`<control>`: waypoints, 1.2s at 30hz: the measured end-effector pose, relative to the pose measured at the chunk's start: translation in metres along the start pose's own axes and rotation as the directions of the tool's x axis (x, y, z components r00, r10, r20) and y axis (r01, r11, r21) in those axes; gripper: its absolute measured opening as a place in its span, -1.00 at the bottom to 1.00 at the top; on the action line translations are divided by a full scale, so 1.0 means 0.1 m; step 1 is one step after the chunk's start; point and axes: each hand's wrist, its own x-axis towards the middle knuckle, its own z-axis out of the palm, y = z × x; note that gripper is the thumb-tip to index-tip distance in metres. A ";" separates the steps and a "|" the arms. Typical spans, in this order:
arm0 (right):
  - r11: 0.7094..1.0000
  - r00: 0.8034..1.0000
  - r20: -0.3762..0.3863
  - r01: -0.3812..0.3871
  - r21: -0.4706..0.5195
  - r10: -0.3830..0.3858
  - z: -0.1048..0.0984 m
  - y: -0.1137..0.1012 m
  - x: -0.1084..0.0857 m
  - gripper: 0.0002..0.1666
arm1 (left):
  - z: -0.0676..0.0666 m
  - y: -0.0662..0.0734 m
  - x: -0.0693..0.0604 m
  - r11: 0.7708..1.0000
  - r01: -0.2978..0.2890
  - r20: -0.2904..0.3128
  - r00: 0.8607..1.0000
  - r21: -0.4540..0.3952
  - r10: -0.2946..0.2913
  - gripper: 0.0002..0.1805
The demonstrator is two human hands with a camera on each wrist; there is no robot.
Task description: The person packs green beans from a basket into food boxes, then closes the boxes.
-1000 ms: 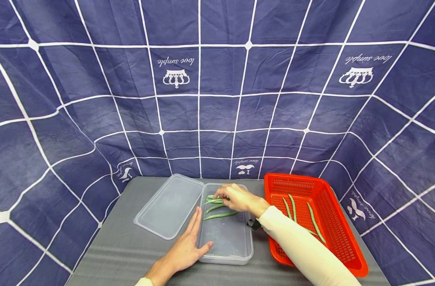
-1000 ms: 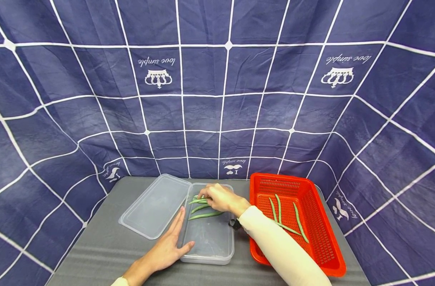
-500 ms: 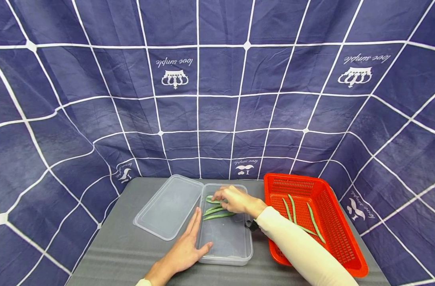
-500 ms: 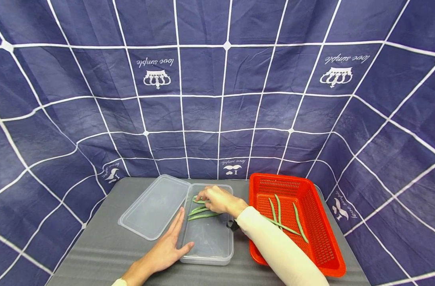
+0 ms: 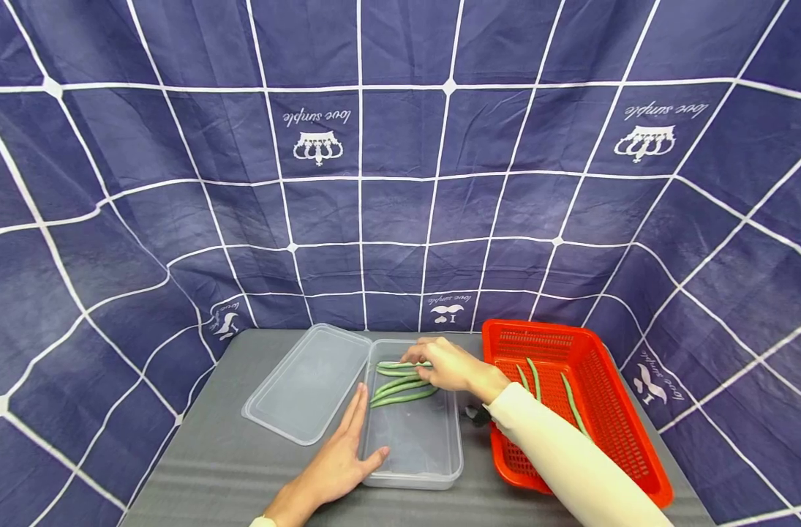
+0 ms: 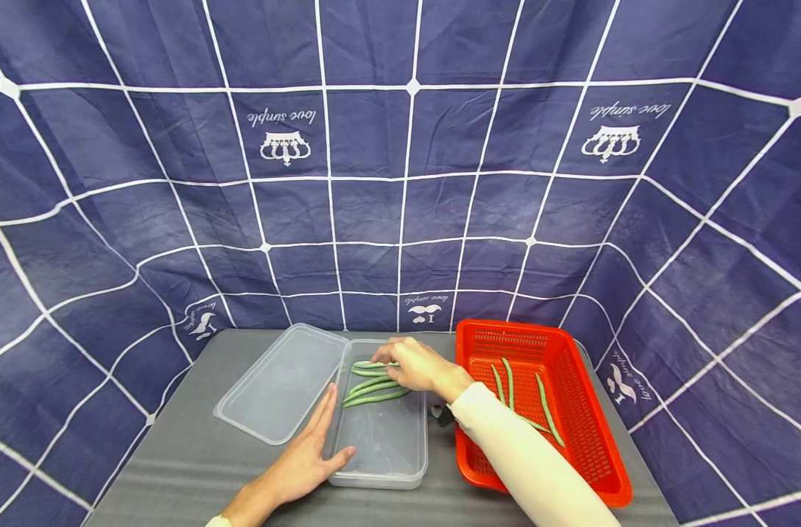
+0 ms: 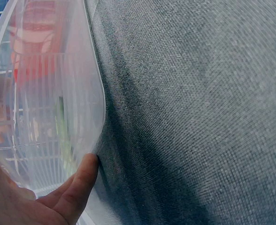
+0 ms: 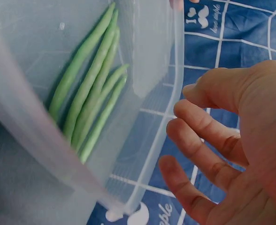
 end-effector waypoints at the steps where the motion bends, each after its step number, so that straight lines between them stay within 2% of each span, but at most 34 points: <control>1: 1.000 1.000 -0.010 -0.002 -0.001 0.002 -0.02 0.01 -0.03 -0.56 | 0.00 0.00 0.00 1.000 0.004 0.000 1.000 0.001 -0.004 0.35; 8: 0.999 0.996 -0.089 -0.011 -0.039 0.007 -0.17 0.13 -0.27 -0.57 | 0.00 0.02 0.01 1.000 0.005 -0.002 1.000 0.003 -0.005 0.33; 17: 0.997 0.986 -0.150 -0.077 -0.028 0.072 -0.33 0.32 -0.60 -0.57 | 0.02 -0.01 0.00 0.999 -0.002 -0.029 1.000 0.041 0.003 0.33; 27: 0.988 0.952 -0.272 -0.152 -0.011 0.144 -0.43 0.64 -0.94 -0.58 | 0.02 0.00 -0.01 0.999 -0.001 -0.045 0.999 0.039 0.003 0.33; 31: 0.981 0.943 -0.272 -0.191 0.026 0.190 -0.43 0.78 -1.09 -0.59 | 0.02 0.00 -0.02 0.999 -0.003 -0.049 0.999 0.042 0.005 0.33; 36: 0.972 0.935 -0.272 -0.237 -0.001 0.228 -0.41 0.97 -1.27 -0.59 | 0.02 -0.01 -0.02 0.999 -0.004 -0.052 0.999 0.037 0.006 0.32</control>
